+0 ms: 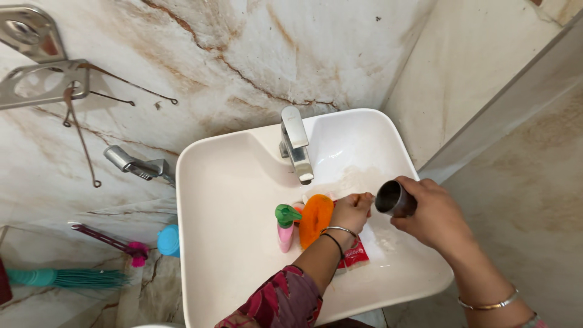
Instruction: The person fills a metal cup with water from a sink faucet and places it on a wall-mounted holder. They then pick up a toothbrush and toothpaste, placing them into the holder as well. Finally, the person applies liquid soap from a bottle to their hands and washes them under the running water.
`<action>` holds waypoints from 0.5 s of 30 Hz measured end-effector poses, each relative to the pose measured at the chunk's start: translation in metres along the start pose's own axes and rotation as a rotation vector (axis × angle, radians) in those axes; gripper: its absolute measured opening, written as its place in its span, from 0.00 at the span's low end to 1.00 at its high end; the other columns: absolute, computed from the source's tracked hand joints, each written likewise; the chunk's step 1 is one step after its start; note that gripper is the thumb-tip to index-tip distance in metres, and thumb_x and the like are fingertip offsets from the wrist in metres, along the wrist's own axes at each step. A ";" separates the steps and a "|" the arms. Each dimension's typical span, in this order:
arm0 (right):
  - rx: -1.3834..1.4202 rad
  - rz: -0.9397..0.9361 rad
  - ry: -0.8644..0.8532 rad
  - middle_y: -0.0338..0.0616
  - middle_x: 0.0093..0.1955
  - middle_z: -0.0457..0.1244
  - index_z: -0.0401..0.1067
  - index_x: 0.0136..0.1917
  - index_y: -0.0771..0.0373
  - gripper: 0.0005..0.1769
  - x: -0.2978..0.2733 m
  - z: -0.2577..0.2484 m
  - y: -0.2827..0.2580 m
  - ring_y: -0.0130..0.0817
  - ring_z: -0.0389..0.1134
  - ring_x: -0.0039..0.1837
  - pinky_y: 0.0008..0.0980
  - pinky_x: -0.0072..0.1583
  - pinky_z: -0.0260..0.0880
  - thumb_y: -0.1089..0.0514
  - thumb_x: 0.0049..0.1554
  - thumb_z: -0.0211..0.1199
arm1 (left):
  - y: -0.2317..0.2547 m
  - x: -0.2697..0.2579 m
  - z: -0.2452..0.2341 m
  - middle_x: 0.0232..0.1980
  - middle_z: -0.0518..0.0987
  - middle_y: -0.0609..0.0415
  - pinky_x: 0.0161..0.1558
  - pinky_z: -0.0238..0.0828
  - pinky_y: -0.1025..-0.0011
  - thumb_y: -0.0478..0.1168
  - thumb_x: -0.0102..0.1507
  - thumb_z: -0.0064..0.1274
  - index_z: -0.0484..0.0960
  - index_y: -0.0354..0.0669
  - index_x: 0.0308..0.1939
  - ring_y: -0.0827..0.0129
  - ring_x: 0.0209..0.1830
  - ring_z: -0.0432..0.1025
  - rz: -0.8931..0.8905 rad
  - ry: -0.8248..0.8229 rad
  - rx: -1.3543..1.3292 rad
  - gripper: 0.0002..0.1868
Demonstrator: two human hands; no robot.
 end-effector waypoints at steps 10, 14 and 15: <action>0.503 0.155 -0.073 0.41 0.56 0.72 0.70 0.67 0.53 0.47 -0.009 -0.011 0.005 0.36 0.71 0.60 0.37 0.60 0.70 0.55 0.35 0.83 | 0.066 -0.034 0.009 0.26 0.66 0.61 0.27 0.55 0.74 0.55 0.73 0.39 0.72 0.44 0.39 0.74 0.23 0.58 -0.073 -0.160 -0.464 0.20; 0.575 0.095 -0.014 0.42 0.56 0.72 0.68 0.69 0.56 0.49 -0.008 -0.024 0.003 0.33 0.70 0.62 0.36 0.60 0.70 0.54 0.35 0.83 | 0.120 -0.060 -0.004 0.32 0.70 0.59 0.36 0.69 0.73 0.41 0.67 0.44 0.74 0.43 0.44 0.73 0.31 0.65 0.004 -0.223 -0.481 0.07; 0.606 0.075 -0.009 0.42 0.56 0.72 0.68 0.69 0.57 0.48 -0.005 -0.027 0.002 0.33 0.70 0.61 0.36 0.60 0.71 0.54 0.36 0.83 | 0.134 -0.068 -0.009 0.34 0.72 0.58 0.40 0.72 0.72 0.36 0.65 0.45 0.75 0.43 0.45 0.72 0.34 0.68 0.013 -0.226 -0.450 0.07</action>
Point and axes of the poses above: each hand's wrist, its own x-axis towards the middle knuckle, its own z-axis out of the palm, y = z × x, the point moved 7 cm from there along x, towards the middle knuckle
